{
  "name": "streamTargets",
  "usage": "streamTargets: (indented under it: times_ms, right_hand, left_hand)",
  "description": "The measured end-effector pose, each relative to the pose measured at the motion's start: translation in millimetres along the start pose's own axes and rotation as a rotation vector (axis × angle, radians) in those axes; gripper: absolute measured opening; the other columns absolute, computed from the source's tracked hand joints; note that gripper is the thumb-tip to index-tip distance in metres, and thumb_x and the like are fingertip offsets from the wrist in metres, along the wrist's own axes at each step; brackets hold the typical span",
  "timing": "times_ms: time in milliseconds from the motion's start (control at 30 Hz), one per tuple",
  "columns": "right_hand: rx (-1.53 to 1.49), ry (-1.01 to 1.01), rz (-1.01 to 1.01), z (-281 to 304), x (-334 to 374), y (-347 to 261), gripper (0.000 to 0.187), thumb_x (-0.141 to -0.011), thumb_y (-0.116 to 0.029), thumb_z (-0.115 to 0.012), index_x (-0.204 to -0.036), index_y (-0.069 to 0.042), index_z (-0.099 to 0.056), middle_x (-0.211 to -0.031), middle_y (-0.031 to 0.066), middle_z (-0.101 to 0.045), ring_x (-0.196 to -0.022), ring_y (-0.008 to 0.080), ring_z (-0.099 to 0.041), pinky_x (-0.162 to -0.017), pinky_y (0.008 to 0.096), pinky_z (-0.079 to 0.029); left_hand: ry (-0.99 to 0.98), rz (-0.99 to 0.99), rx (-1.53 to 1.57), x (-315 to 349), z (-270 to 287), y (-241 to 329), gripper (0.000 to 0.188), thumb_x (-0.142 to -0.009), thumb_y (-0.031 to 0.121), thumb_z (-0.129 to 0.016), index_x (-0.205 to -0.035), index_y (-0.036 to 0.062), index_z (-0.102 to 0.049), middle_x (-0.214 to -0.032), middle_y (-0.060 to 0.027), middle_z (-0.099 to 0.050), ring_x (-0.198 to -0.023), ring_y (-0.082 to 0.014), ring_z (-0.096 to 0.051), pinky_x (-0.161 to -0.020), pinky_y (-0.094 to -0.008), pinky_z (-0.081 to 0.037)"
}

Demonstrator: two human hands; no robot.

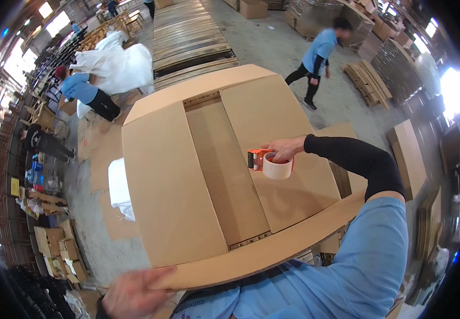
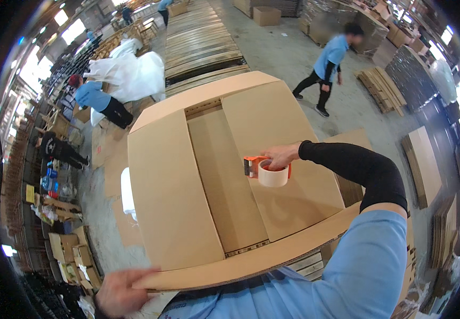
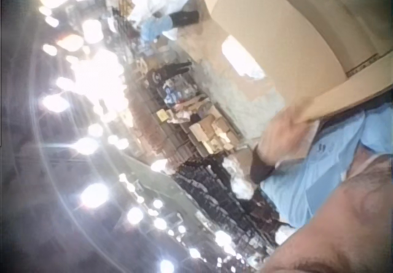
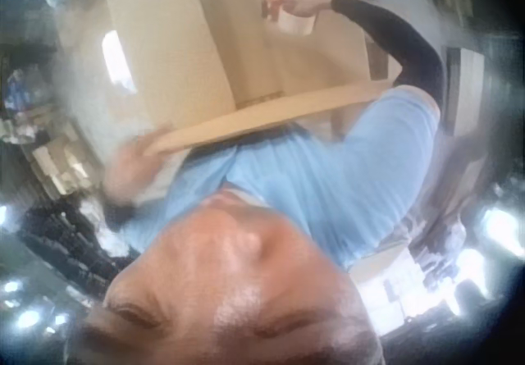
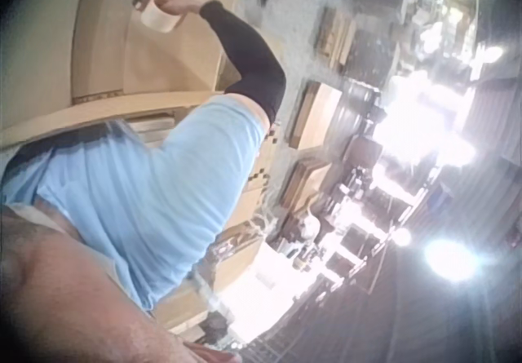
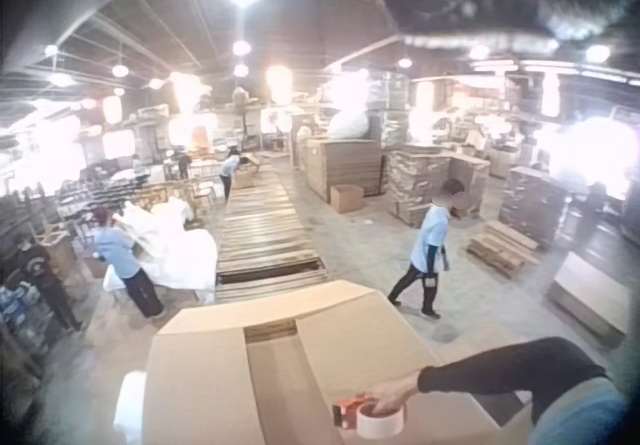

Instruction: The person places a wooden chair wrapped in protective material into a large cardboard box, then folds the flaps and seals the box using a handheld tape dispenser. The box is placed on a wooden pallet in a warehouse environment.

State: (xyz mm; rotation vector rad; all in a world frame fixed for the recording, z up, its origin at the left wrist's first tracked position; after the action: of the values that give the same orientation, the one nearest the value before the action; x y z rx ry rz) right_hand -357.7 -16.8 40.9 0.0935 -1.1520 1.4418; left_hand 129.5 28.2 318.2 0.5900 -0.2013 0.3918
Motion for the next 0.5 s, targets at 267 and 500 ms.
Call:
streamTargets:
  times_ms: [267,500]
  right_hand:
    - [0.295,0.132,-0.011,111.6,43.1,17.6,0.037,-0.089,-0.026,-0.062,-0.124,-0.016,-0.071,-0.109,0.0112,-0.074,-0.096,0.0244,-0.07,-0.081,0.0385,-0.056]
    - [-0.023,1.038,-0.049,155.6,132.0,-13.7,0.021,-0.085,-0.021,-0.065,-0.093,-0.004,-0.074,-0.067,0.0126,-0.068,-0.066,0.0215,-0.07,-0.059,0.0383,-0.052]
  left_hand:
    - [0.634,-0.149,-0.418,-123.1,-59.4,-117.9,0.032,-0.08,0.021,-0.08,-0.071,0.0044,-0.055,-0.117,-0.0093,-0.07,-0.103,-0.0323,-0.066,-0.096,-0.0469,-0.052]
    - [0.661,0.129,-0.306,-233.5,-166.4,-265.0,0.023,-0.095,0.026,-0.068,-0.089,0.0035,-0.064,-0.152,-0.0154,-0.045,-0.143,-0.0373,-0.039,-0.12,-0.0564,-0.028]
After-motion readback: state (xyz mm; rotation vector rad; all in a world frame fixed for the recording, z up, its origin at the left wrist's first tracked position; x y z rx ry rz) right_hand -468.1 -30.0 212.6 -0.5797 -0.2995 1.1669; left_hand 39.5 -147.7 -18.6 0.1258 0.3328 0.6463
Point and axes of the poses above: each hand's wrist, its own x-axis away from the middle knuckle, its own z-axis out of the back of the hand, y = z × x, the point moved 3 cm from there along -x, towards the middle knuckle
